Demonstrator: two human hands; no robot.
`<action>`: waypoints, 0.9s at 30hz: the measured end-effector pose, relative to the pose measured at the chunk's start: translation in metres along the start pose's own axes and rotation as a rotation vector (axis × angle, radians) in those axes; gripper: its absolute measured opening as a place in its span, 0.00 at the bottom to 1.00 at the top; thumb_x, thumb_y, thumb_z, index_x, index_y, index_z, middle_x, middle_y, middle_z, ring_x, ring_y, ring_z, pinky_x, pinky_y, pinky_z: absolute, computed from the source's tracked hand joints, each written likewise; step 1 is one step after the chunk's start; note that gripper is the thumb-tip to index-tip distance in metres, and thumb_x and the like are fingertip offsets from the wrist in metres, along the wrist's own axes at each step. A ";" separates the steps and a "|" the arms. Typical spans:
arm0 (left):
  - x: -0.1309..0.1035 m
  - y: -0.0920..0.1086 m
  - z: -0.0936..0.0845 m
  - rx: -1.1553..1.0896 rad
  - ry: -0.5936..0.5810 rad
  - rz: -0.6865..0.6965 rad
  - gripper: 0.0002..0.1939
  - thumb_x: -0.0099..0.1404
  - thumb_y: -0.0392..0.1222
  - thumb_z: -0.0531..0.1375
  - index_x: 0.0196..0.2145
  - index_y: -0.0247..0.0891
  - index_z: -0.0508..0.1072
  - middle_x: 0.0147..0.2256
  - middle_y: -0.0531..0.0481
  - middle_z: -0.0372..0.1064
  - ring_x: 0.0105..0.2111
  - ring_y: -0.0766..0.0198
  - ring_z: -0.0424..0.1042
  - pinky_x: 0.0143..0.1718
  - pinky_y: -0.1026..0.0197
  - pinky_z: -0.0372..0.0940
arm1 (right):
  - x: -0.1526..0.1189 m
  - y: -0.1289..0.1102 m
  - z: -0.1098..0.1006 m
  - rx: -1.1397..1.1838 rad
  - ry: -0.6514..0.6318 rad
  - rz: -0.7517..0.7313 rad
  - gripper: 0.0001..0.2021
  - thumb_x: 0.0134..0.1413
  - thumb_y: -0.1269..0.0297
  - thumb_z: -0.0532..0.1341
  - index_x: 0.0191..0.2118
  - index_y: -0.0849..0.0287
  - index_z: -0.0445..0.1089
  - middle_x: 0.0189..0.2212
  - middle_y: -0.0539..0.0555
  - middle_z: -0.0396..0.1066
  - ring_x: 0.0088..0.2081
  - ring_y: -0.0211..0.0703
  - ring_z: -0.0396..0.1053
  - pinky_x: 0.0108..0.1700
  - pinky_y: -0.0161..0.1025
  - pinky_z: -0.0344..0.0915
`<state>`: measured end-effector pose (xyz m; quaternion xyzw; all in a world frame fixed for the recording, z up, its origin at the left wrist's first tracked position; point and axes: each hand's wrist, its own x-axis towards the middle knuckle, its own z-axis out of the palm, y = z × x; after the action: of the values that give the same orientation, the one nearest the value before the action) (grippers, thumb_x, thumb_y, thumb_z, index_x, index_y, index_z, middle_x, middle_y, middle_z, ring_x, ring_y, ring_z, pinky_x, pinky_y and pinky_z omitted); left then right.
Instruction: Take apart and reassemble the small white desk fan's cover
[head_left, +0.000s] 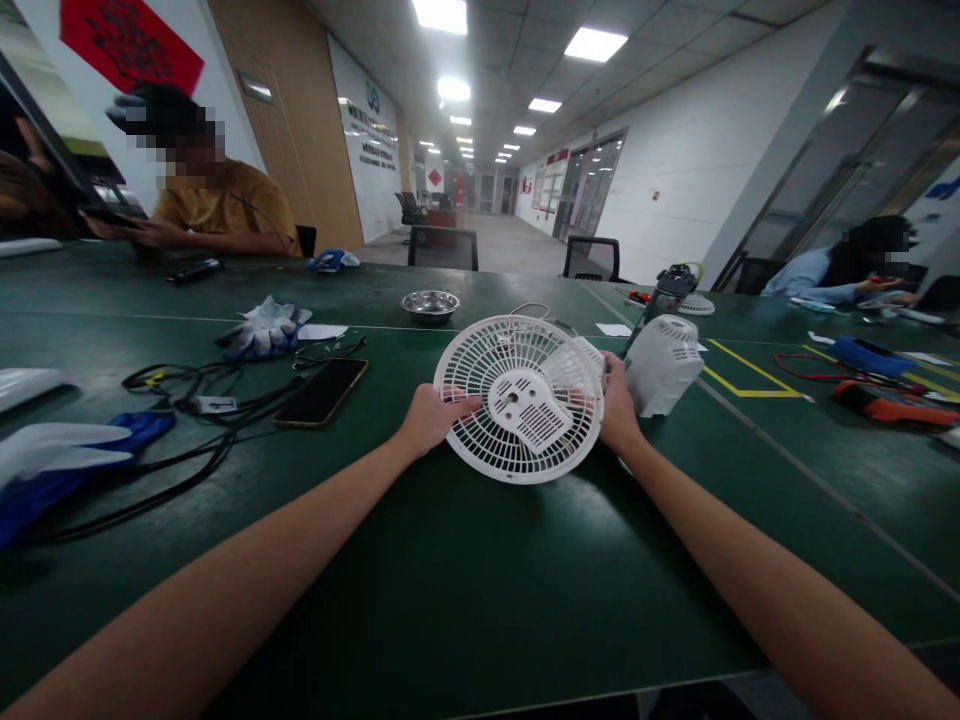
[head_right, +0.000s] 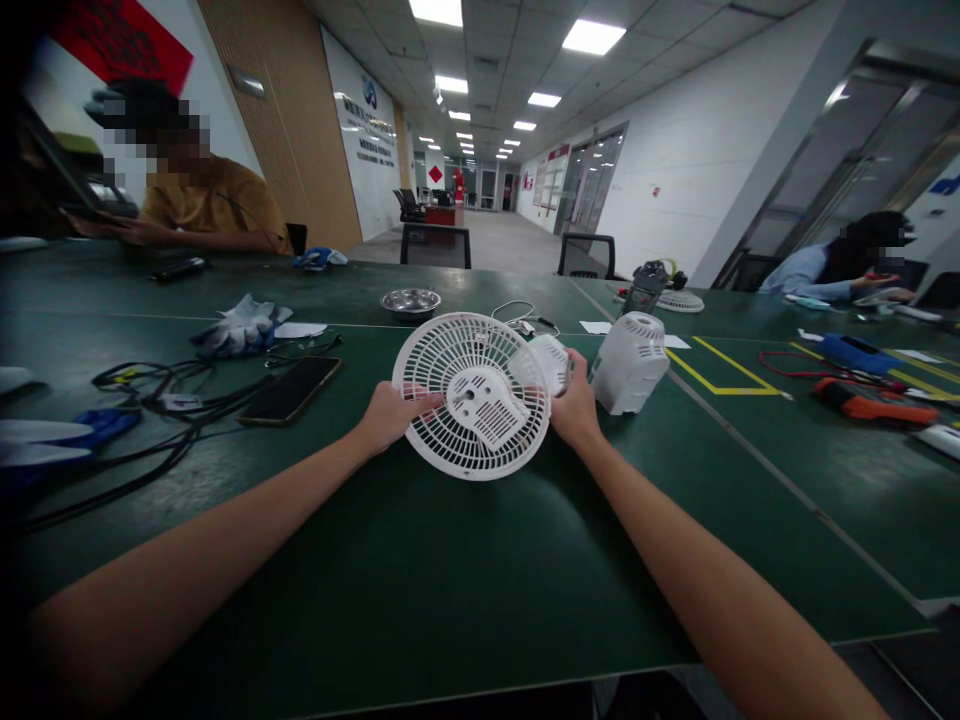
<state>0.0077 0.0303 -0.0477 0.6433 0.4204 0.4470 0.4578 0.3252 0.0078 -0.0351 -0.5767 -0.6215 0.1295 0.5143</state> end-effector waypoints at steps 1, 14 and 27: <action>0.000 0.000 0.000 0.005 0.004 -0.004 0.12 0.58 0.48 0.70 0.33 0.36 0.79 0.31 0.45 0.80 0.30 0.56 0.80 0.32 0.54 0.76 | 0.005 0.006 -0.007 -0.135 0.044 -0.053 0.41 0.44 0.49 0.69 0.63 0.52 0.56 0.51 0.60 0.71 0.51 0.60 0.69 0.56 0.60 0.64; 0.006 -0.005 -0.005 -0.037 0.032 -0.168 0.11 0.57 0.44 0.71 0.35 0.35 0.79 0.32 0.43 0.80 0.31 0.54 0.80 0.33 0.52 0.75 | 0.021 0.033 -0.025 -0.563 0.142 -0.196 0.25 0.48 0.61 0.64 0.54 0.58 0.68 0.47 0.62 0.63 0.51 0.59 0.63 0.59 0.56 0.61; 0.008 -0.003 -0.009 -0.016 -0.025 -0.148 0.11 0.60 0.44 0.69 0.37 0.35 0.79 0.34 0.43 0.80 0.33 0.54 0.80 0.35 0.52 0.75 | 0.036 0.050 -0.079 -0.465 0.539 0.067 0.43 0.39 0.62 0.65 0.63 0.56 0.51 0.56 0.64 0.61 0.57 0.64 0.62 0.59 0.61 0.58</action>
<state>0.0012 0.0404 -0.0471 0.6121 0.4575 0.4072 0.5002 0.4235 0.0194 -0.0209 -0.7118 -0.4572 -0.1553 0.5100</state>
